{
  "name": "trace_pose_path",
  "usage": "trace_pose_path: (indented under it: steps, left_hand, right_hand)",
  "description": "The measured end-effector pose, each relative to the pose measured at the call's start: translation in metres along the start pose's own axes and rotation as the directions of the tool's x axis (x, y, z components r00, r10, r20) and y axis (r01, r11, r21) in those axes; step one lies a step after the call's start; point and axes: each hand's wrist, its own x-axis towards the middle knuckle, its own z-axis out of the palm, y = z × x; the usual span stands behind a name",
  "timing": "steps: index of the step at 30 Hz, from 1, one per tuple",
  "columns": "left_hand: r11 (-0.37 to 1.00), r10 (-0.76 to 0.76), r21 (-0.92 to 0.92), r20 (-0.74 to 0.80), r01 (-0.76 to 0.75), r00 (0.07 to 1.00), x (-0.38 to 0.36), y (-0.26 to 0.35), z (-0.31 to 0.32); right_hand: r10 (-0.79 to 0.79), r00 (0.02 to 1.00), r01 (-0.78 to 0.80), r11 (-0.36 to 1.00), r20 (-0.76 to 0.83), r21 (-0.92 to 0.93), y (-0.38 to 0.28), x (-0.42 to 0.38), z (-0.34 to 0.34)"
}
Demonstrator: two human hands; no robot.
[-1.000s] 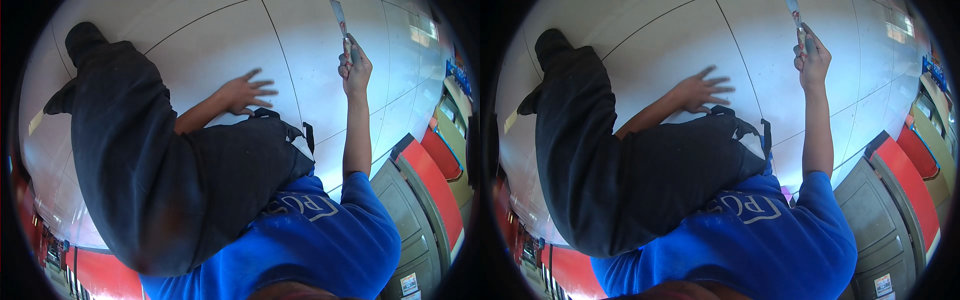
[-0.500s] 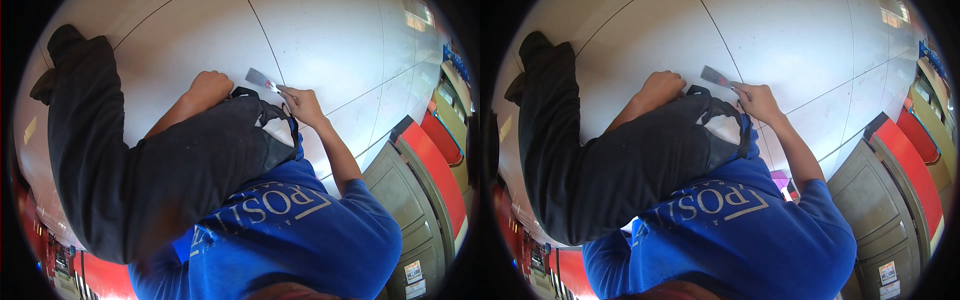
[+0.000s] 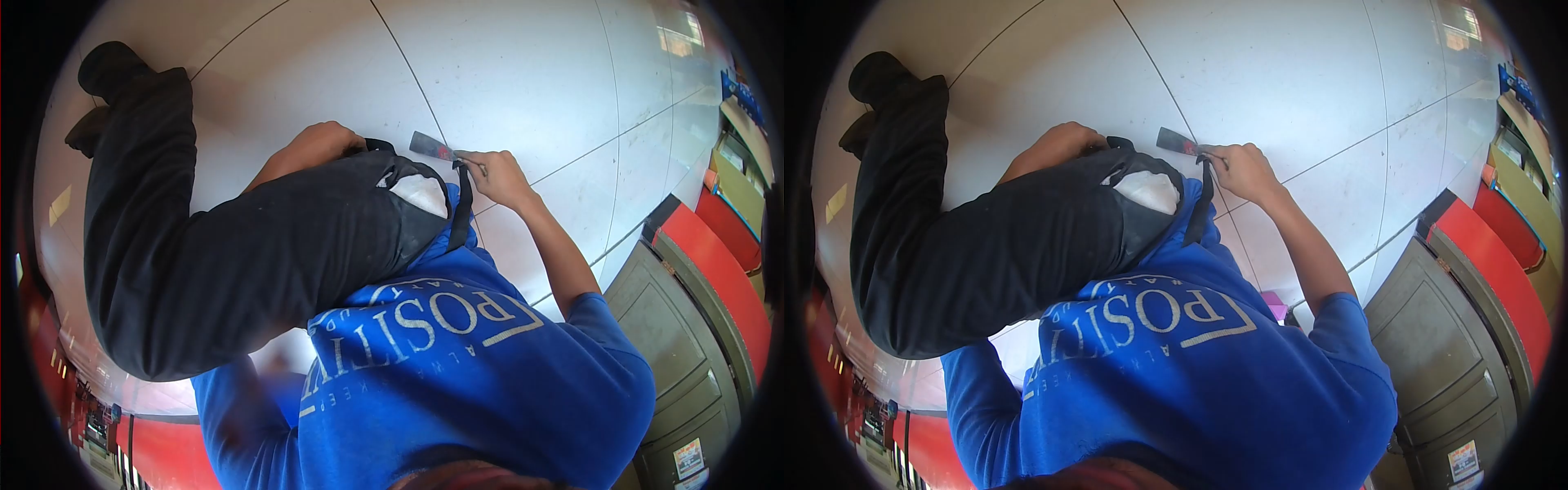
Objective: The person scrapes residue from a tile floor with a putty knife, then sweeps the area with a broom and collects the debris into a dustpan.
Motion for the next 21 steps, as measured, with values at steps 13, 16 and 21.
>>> trace_pose_path:
  steps: [13, 16, 21]
  left_hand:
    - [0.999, -0.028, -0.029, -0.026, 0.027, 0.999, -0.004, 0.010, 0.016]
    - [0.989, -0.062, -0.138, -0.068, 0.052, 0.996, -0.012, 0.009, 0.014]
    - [0.968, -0.067, -0.249, -0.149, 0.028, 0.987, -0.061, -0.007, -0.018]
  right_hand:
    - [0.204, 0.936, -0.146, 0.967, -0.288, 0.211, 0.042, 0.007, 0.010]
    - [0.213, 0.903, -0.144, 0.968, -0.372, 0.205, 0.022, 0.021, 0.006]
    - [0.373, 0.868, -0.238, 0.891, -0.327, 0.385, 0.043, 0.003, -0.020]
